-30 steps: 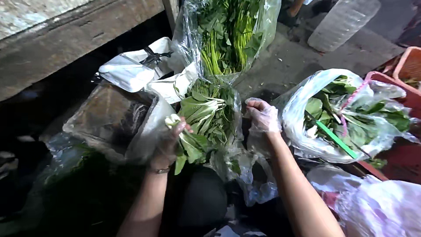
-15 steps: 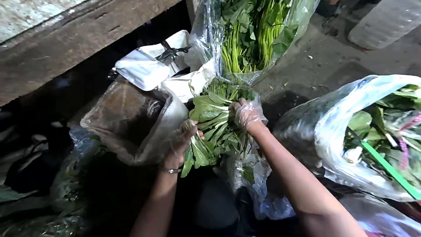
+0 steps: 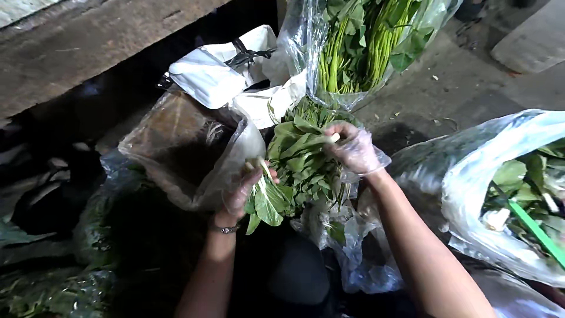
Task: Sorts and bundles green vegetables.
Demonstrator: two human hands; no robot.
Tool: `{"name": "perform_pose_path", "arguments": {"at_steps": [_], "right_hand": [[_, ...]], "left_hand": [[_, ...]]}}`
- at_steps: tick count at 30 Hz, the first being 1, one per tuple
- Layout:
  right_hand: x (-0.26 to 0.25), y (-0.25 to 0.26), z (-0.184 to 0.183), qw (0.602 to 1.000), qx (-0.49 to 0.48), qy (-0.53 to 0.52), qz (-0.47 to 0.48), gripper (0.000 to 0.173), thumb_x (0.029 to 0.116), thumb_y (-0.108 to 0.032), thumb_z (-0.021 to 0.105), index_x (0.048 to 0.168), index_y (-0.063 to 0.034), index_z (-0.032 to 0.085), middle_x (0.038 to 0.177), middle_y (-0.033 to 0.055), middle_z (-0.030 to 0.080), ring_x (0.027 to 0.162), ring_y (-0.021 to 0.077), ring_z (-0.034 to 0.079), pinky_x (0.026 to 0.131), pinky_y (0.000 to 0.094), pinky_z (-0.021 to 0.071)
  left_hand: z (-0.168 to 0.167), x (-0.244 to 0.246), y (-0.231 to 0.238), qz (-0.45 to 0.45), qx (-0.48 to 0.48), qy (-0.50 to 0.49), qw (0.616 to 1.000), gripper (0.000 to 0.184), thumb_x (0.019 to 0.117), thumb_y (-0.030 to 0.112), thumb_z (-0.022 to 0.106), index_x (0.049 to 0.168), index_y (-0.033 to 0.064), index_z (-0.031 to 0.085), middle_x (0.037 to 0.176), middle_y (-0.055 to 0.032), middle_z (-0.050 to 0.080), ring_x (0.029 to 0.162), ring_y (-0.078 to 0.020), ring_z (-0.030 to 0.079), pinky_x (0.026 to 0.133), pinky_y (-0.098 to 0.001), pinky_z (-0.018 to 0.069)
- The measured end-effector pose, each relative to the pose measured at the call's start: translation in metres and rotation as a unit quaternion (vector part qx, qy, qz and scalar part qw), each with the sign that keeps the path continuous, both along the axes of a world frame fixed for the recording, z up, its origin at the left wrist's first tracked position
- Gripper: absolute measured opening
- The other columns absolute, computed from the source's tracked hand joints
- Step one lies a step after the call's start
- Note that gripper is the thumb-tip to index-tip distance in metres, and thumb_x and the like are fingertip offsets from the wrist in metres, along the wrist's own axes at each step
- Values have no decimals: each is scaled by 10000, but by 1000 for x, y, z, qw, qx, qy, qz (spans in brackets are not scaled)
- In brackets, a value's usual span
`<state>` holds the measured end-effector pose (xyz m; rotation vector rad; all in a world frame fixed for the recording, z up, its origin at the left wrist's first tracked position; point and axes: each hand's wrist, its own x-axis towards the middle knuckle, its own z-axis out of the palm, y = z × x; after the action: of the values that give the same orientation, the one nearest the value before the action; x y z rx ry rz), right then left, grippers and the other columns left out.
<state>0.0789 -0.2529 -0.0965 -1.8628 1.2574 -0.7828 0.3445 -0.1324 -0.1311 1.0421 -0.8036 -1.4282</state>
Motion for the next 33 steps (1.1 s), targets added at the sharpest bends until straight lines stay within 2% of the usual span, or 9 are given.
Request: {"name": "perform_pose_path", "arguments": {"at_steps": [5,8,12,16,18,22,27,29,33], "right_hand": [[-6,17,39,938,43,-344,17,376,867,-6,620,1225,-109,663,1132,-80,720,953,20,681,831,239,595],[-6,34,59,945,62,-316,62,526,892,-37,598,1400,-110,484,1075,-98,692,866,5,667,765,201,587],[26,68,70,976,104,-151,118,377,894,-13,489,1260,-29,579,1077,28,672,861,62,647,730,257,565],[61,89,48,987,22,-142,73,351,913,-6,576,1253,18,664,1191,126,689,994,122,675,868,296,572],[71,94,30,975,4,-221,9,300,908,7,612,1202,28,663,1100,89,717,901,63,692,807,240,595],[76,97,15,964,-30,-264,-27,201,866,38,644,1059,28,700,1030,75,714,912,64,683,814,233,589],[88,99,6,964,-13,-264,-42,200,831,32,694,1032,32,691,1021,100,663,870,76,661,758,220,588],[91,99,5,968,9,-252,-19,191,827,54,686,1018,63,683,981,111,706,840,79,687,759,245,599],[55,57,11,989,70,-122,53,207,973,-18,615,1143,38,719,1102,138,742,962,165,712,886,358,583]], "left_hand": [[15,3,2,-26,-94,-16,995,495,881,458,752,1233,133,628,1044,-24,747,936,-178,732,850,-362,622],[19,-4,1,-44,-90,-3,995,683,846,534,765,1340,108,563,1037,-8,738,946,-148,716,874,-331,603],[15,-28,-4,-26,-29,-46,998,835,825,615,745,1440,113,487,1126,12,707,1013,-103,683,892,-303,585],[24,-56,4,15,26,-40,999,353,1088,240,406,1368,45,497,1119,21,647,1019,-3,620,915,-215,537],[27,-63,6,32,39,-6,999,366,1106,301,333,1300,77,548,1051,35,670,989,-7,639,898,-218,549],[20,-62,8,41,19,42,998,654,935,654,569,1229,72,624,1010,1,719,966,-74,688,872,-289,590],[16,-53,13,43,-11,-16,999,935,736,803,671,1280,47,579,1067,33,703,1011,-45,667,903,-273,573],[18,-53,14,69,18,-68,995,831,755,623,800,1248,4,546,1008,49,686,934,-6,661,850,-224,575],[12,-45,6,127,90,-124,980,502,869,164,735,1304,8,537,1025,-23,679,905,-60,664,817,-248,580]]}}
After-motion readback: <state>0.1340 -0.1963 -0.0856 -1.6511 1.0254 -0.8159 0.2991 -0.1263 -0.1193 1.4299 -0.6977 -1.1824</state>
